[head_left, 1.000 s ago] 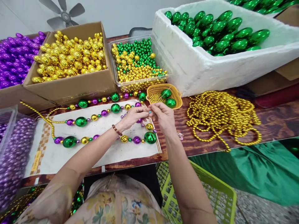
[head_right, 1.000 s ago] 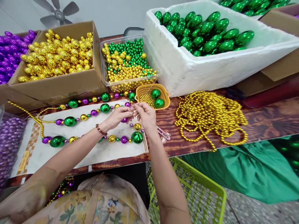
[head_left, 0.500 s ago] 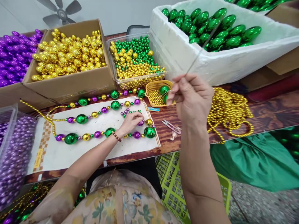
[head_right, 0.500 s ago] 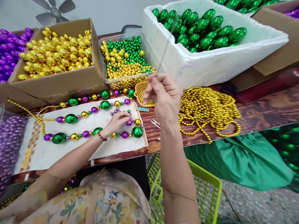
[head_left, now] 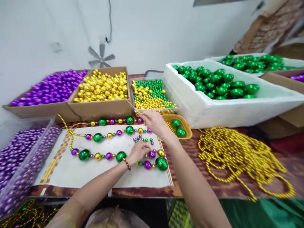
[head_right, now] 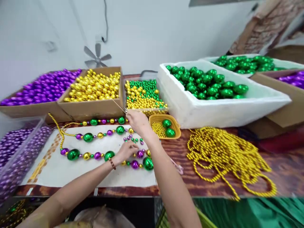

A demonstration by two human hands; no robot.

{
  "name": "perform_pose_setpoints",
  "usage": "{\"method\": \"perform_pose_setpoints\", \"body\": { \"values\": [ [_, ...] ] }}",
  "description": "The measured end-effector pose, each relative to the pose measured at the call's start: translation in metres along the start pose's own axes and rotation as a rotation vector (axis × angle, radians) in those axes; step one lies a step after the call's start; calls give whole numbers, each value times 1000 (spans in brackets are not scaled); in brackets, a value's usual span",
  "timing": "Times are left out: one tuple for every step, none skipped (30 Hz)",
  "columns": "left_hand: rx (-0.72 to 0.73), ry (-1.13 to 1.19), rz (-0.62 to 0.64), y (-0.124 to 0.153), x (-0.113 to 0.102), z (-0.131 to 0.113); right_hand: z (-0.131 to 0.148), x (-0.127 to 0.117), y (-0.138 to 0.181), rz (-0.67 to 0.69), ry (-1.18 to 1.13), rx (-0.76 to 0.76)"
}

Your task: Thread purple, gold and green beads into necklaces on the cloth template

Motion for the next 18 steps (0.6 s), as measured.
{"method": "perform_pose_setpoints", "body": {
  "values": [
    [-14, -26, -2, -2, -1, 0, 0, 10, -9, 37, 23, -2],
    [-24, -49, -5, -4, -3, 0, 0, 16, -14, 39, 7, 7],
    [-30, -65, -5, -4, -6, 0, -1, 17, -14, 19, -38, 28],
    [-30, -74, 0, -4, -9, 0, -3, 15, -10, -4, -97, 60],
    [-25, -75, 10, -3, -11, 1, -5, 10, -2, -28, -169, 95],
    [-18, -72, 23, -1, -13, 1, -7, 3, 9, -55, -242, 122],
    [-12, -64, 39, 1, -14, 3, -7, -5, 20, -79, -306, 137],
    [-10, -53, 55, 2, -14, 5, -5, -14, 30, -95, -354, 142],
    [-12, -42, 73, 3, -14, 7, -1, -22, 39, -103, -386, 139],
    [-17, -31, 91, 4, -13, 8, 4, -29, 45, -105, -404, 128],
    [-25, -22, 107, 4, -12, 10, 11, -34, 50, -100, -412, 114],
    [-32, -15, 121, 5, -11, 11, 18, -38, 53, -88, -414, 97],
    [-38, -9, 130, 5, -9, 11, 25, -40, 54, -75, -410, 75],
    [-46, -2, 134, 6, -8, 11, 33, -42, 55, -67, -400, 51],
    [-57, 10, 133, 6, -7, 10, 40, -42, 56, -68, -384, 25],
    [-75, 31, 129, 7, -6, 10, 47, -43, 56, -77, -366, -1],
    [-97, 61, 125, 8, -5, 9, 52, -43, 57, -92, -351, -26],
    [-127, 100, 121, 9, -4, 9, 57, -43, 59, -105, -344, -52]
  ]
}}
Point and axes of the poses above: each hand's wrist, its own y-axis away from the middle knuckle, its own x-axis out of the palm, z = x × y, the point moved 4 cm from there along -y, towards the middle knuckle, and after that the axes turned 2 degrees about -x, right-handed, at the moved point
